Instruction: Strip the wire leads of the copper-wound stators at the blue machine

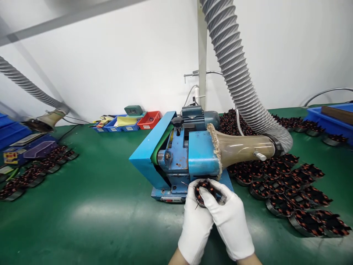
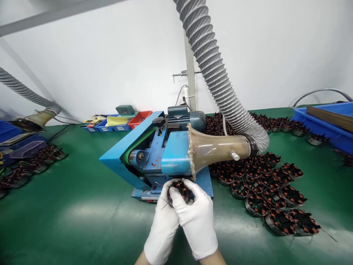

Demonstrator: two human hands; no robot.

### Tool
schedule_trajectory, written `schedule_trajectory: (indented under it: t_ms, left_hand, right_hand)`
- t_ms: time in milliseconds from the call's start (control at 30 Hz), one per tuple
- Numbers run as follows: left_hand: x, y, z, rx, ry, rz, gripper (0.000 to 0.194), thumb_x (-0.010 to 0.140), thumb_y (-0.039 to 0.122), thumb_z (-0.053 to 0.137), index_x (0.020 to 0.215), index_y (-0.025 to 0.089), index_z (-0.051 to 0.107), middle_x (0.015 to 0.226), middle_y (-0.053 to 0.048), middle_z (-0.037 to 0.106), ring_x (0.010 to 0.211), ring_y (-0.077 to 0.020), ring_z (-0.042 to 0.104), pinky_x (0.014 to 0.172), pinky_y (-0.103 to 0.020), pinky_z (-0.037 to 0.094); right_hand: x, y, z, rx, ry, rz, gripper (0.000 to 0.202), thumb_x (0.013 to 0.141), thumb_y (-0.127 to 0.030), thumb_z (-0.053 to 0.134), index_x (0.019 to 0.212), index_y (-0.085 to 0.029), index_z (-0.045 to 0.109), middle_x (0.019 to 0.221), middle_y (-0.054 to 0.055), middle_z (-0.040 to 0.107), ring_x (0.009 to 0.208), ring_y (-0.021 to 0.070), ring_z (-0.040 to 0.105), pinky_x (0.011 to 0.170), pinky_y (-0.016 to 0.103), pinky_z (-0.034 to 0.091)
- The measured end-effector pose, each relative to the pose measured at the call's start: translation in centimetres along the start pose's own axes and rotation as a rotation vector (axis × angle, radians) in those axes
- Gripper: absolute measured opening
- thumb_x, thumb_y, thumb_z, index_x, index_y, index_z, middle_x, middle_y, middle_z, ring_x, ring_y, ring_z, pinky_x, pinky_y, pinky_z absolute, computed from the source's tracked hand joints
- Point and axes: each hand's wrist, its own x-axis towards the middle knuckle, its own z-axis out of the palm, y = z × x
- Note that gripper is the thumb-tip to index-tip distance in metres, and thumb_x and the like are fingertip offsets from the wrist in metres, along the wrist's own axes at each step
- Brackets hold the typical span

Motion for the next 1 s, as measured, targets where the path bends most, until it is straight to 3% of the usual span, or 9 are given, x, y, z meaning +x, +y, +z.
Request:
schedule_trajectory:
  t_ms: [167, 267, 500, 733, 900, 1000]
  left_hand:
    - [-2.4, -1.6, -2.7, 0.015, 0.008, -0.075, 0.036, 0.065, 0.034, 0.072, 0.097, 0.023, 0.060, 0.096, -0.008, 0.071, 0.085, -0.0225, 0.068, 0.077, -0.032, 0.054]
    - [-2.5, -2.0, -3.3, -0.034, -0.012, -0.088, 0.037, 0.066, 0.030, 0.072, 0.100, 0.024, 0.059, 0.101, -0.006, 0.070, 0.092, -0.0214, 0.066, 0.083, -0.032, 0.052]
    - [0.7, 0.6, -0.6, 0.086, -0.057, -0.001, 0.023, 0.063, 0.024, 0.068, 0.083, 0.021, 0.058, 0.084, -0.005, 0.071, 0.079, -0.0187, 0.065, 0.077, -0.031, 0.052]
    - [0.9, 1.3, 0.5, 0.143, -0.067, 0.022, 0.022, 0.061, 0.025, 0.067, 0.080, 0.020, 0.058, 0.082, -0.006, 0.070, 0.077, -0.0184, 0.065, 0.075, -0.030, 0.052]
    - [-1.5, 1.3, -1.7, 0.235, -0.133, 0.013, 0.023, 0.065, 0.026, 0.067, 0.087, 0.021, 0.062, 0.082, -0.006, 0.069, 0.074, -0.0196, 0.065, 0.073, -0.032, 0.053]
    - [-3.3, 1.2, -3.7, 0.341, -0.186, 0.026, 0.034, 0.063, 0.024, 0.069, 0.096, 0.026, 0.064, 0.095, -0.007, 0.069, 0.086, -0.0251, 0.066, 0.077, -0.035, 0.054]
  right_hand:
    - [-3.1, 1.5, -0.3, -0.109, 0.071, 0.052, 0.053, 0.059, -0.055, 0.069, 0.096, -0.017, 0.073, 0.096, 0.015, 0.074, 0.088, 0.0331, 0.069, 0.083, 0.042, 0.055]
    - [-3.3, 1.9, -0.2, -0.106, 0.087, 0.058, 0.055, 0.059, -0.057, 0.068, 0.097, -0.018, 0.073, 0.098, 0.014, 0.073, 0.089, 0.0333, 0.068, 0.085, 0.043, 0.054]
    - [-0.1, 0.1, 0.5, 0.001, -0.003, 0.050, 0.044, 0.069, -0.050, 0.066, 0.097, -0.016, 0.070, 0.097, 0.013, 0.074, 0.087, 0.0291, 0.069, 0.081, 0.039, 0.056]
    - [0.4, -0.8, 0.4, 0.001, 0.023, 0.023, 0.039, 0.071, -0.048, 0.065, 0.093, -0.016, 0.070, 0.093, 0.012, 0.075, 0.084, 0.0284, 0.070, 0.077, 0.038, 0.057]
    - [-2.4, 1.5, -0.5, -0.097, 0.079, -0.014, 0.042, 0.062, -0.050, 0.071, 0.089, -0.017, 0.075, 0.092, 0.012, 0.076, 0.085, 0.0321, 0.070, 0.077, 0.037, 0.059]
    - [-5.5, 4.1, -0.8, -0.094, 0.146, -0.043, 0.045, 0.063, -0.050, 0.072, 0.095, -0.019, 0.075, 0.097, 0.012, 0.075, 0.090, 0.0333, 0.069, 0.079, 0.036, 0.059]
